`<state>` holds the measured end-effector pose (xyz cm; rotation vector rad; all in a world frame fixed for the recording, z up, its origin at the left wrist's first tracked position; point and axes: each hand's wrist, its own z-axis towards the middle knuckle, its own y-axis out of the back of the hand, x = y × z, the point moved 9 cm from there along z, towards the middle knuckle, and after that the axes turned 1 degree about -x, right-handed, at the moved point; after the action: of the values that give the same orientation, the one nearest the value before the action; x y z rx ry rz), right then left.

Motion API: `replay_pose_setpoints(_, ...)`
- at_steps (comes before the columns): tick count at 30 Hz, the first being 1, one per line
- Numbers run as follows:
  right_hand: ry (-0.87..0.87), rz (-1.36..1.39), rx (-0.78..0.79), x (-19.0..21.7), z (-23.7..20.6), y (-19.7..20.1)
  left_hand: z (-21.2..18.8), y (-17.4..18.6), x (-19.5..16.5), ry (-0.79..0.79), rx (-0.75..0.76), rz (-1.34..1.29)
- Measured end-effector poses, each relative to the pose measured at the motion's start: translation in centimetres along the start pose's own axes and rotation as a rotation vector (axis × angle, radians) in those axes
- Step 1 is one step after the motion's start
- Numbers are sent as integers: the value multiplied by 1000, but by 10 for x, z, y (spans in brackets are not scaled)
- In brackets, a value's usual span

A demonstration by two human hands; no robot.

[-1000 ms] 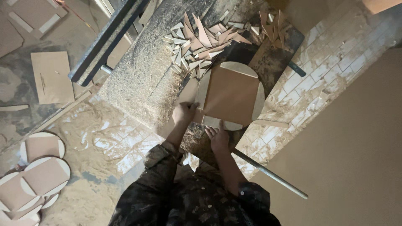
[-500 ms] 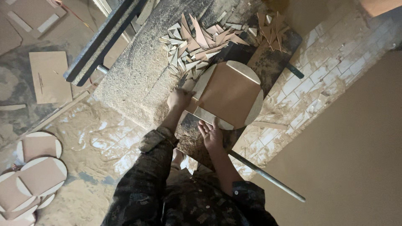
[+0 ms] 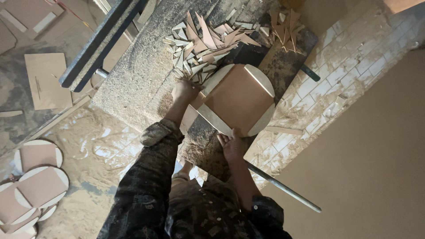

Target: The person fits a square wooden panel into a curved wooden frame on a sawdust-covered workbench, pressing the panel edges to seat it and rotating the assembly to work around its sides. Cut wood scraps and other shaped wood pieces lie nearby on the bench.

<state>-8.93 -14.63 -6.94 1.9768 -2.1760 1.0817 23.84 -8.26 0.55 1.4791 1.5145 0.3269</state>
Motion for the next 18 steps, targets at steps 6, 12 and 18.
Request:
replay_pose_setpoints(6, -60, 6, 12, -7, 4, 1, -28, 6, 22, 6, -186, -357)
replay_pose_setpoints(12, -62, 47, -91, -10, 11, 12, -118, -68, 63, 100, -129, -366)
replay_pose_setpoints(18, -69, 69, -15, -16, 11, 0, -124, -122, 30, 191, -81, -585)
